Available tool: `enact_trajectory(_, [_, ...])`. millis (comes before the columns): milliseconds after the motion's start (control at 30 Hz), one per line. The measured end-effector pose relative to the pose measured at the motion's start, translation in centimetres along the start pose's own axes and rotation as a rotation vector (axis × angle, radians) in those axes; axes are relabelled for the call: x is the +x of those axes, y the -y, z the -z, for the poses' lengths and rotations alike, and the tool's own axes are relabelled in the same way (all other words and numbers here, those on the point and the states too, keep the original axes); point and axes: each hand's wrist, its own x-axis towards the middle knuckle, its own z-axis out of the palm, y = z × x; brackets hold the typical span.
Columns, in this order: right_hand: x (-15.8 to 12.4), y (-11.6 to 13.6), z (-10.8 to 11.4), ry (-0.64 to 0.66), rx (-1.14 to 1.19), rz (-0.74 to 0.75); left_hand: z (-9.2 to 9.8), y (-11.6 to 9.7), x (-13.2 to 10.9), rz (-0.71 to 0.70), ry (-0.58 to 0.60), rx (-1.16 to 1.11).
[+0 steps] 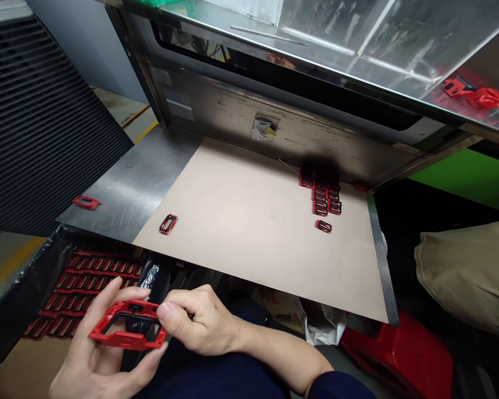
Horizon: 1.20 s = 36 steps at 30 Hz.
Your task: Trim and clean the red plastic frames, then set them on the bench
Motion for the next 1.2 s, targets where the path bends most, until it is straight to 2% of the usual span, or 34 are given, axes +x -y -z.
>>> enact_trajectory(133, [0.1, 0.1, -0.1, -0.012, 0.009, -0.011, -0.3, -0.6, 0.1, 0.003, -0.022, -0.046])
enact_trajectory(433, [0.1, -0.3, -0.1, 0.035, 0.205, -0.202, -0.4, -0.8, 0.1, -0.063, -0.039, -0.104])
enact_trajectory(733, [0.0, -0.7, -0.1, 0.090, 0.343, -0.224, -0.4, -1.1, -0.1, 0.046, -0.068, -0.186])
enact_trajectory(900, [0.0, -0.5, 0.1, 0.118, 0.253, -0.155, -0.6, -1.1, 0.2, -0.021, -0.048, -0.196])
enact_trajectory(1067, [0.2, 0.2, 0.1, 0.098, 0.060, -0.057, -0.4, -0.2, 0.6, -0.104, 0.009, -0.093])
enact_trajectory(1133, [0.2, 0.5, 0.1, 0.102, 0.003, -0.044, -0.2, 0.4, 0.8, -0.152, 0.004, -0.037])
enact_trajectory(1200, [0.3, 0.7, 0.0, 0.084, -0.042, -0.044, 0.1, 0.9, 0.9, -0.138, -0.035, -0.035])
